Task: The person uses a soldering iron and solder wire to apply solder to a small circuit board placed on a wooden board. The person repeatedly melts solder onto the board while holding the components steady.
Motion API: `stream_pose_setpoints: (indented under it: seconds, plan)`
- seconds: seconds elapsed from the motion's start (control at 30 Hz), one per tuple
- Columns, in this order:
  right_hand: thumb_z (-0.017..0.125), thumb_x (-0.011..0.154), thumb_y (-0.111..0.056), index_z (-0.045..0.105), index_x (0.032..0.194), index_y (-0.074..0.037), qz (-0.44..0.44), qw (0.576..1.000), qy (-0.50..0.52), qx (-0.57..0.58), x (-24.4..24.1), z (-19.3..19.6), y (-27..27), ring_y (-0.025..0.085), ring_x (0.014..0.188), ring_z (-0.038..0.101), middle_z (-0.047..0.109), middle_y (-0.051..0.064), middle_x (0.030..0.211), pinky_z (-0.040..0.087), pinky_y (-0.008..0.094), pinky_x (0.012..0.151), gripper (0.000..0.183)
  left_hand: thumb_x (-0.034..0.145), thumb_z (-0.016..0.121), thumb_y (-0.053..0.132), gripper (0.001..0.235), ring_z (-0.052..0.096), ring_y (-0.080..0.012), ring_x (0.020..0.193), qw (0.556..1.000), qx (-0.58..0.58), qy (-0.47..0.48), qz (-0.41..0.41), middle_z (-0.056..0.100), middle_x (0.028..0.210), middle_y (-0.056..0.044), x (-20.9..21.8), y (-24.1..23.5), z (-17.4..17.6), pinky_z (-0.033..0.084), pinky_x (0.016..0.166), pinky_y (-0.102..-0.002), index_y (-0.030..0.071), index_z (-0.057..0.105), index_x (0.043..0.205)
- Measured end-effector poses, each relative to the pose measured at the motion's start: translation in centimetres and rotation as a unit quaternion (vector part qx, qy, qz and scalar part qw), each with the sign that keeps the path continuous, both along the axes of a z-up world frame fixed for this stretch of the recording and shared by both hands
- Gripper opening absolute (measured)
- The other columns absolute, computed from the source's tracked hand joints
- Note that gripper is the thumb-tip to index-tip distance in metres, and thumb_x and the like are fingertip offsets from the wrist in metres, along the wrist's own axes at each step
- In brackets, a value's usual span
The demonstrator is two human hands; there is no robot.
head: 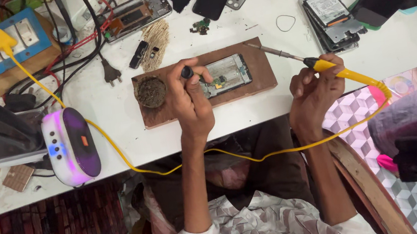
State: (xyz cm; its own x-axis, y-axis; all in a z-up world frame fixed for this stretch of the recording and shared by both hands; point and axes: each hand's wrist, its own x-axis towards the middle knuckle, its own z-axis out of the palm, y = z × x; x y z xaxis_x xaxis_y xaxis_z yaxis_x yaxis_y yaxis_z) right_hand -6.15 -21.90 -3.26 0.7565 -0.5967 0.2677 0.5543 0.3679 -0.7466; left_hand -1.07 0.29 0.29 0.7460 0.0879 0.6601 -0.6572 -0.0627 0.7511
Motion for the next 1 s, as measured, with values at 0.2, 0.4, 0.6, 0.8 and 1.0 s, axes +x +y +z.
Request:
stream_pose_setpoints:
  seconds: [0.2,0.4,0.6,0.8,1.0]
  plan:
    - [0.057,0.11,-0.047,0.056,0.111,-0.008,0.0,0.998,0.05,0.039,0.6,-0.4,0.7,0.012,0.055,0.04,0.045,0.002,0.069,0.033,0.026,0.049,0.039,0.116,0.041,0.018,0.025,0.057,-0.0089,0.07,1.0,0.002,0.024,-0.011,0.069,0.086,-0.007,0.4,0.0,-0.1,0.046,0.065,-0.025,0.001,0.054,0.129]
    - [0.06,0.112,-0.044,0.056,0.105,-0.007,0.013,0.997,0.038,0.061,0.7,-0.3,0.6,0.011,0.055,0.037,0.04,0.0,0.067,0.031,0.027,0.053,0.038,0.119,0.041,0.018,0.023,0.065,-0.0105,0.077,1.0,0.016,-0.017,-0.016,0.068,0.089,-0.007,0.5,0.1,0.1,0.052,0.074,-0.026,0.002,0.052,0.131]
    - [0.058,0.109,-0.045,0.056,0.101,-0.009,-0.006,0.995,0.073,0.074,0.7,0.8,1.1,0.01,0.051,0.035,0.036,-0.001,0.063,0.028,0.027,0.049,0.037,0.119,0.041,0.015,0.022,0.066,-0.0111,0.077,0.999,0.043,-0.024,0.003,0.068,0.087,-0.007,0.5,-0.3,0.7,0.054,0.076,-0.026,0.001,0.054,0.131]
    - [0.059,0.111,-0.035,0.052,0.096,-0.01,-0.045,0.995,0.087,0.033,1.5,1.4,2.5,0.009,0.049,0.032,0.035,-0.002,0.068,0.027,0.027,0.048,0.031,0.115,0.045,0.011,0.022,0.069,-0.0131,0.076,0.995,0.088,-0.049,0.014,0.07,0.083,-0.006,0.9,-0.2,1.1,0.054,0.074,-0.027,0.0,0.057,0.13]
    - [0.06,0.115,-0.03,0.047,0.091,-0.008,-0.074,0.994,0.068,-0.032,1.3,1.1,3.4,0.01,0.052,0.032,0.038,-0.001,0.074,0.028,0.027,0.048,0.034,0.107,0.044,-0.004,0.038,0.073,-0.0126,0.078,0.99,0.091,-0.096,0.051,0.074,0.088,-0.006,0.9,-0.2,0.7,0.055,0.076,-0.028,0.003,0.056,0.142]
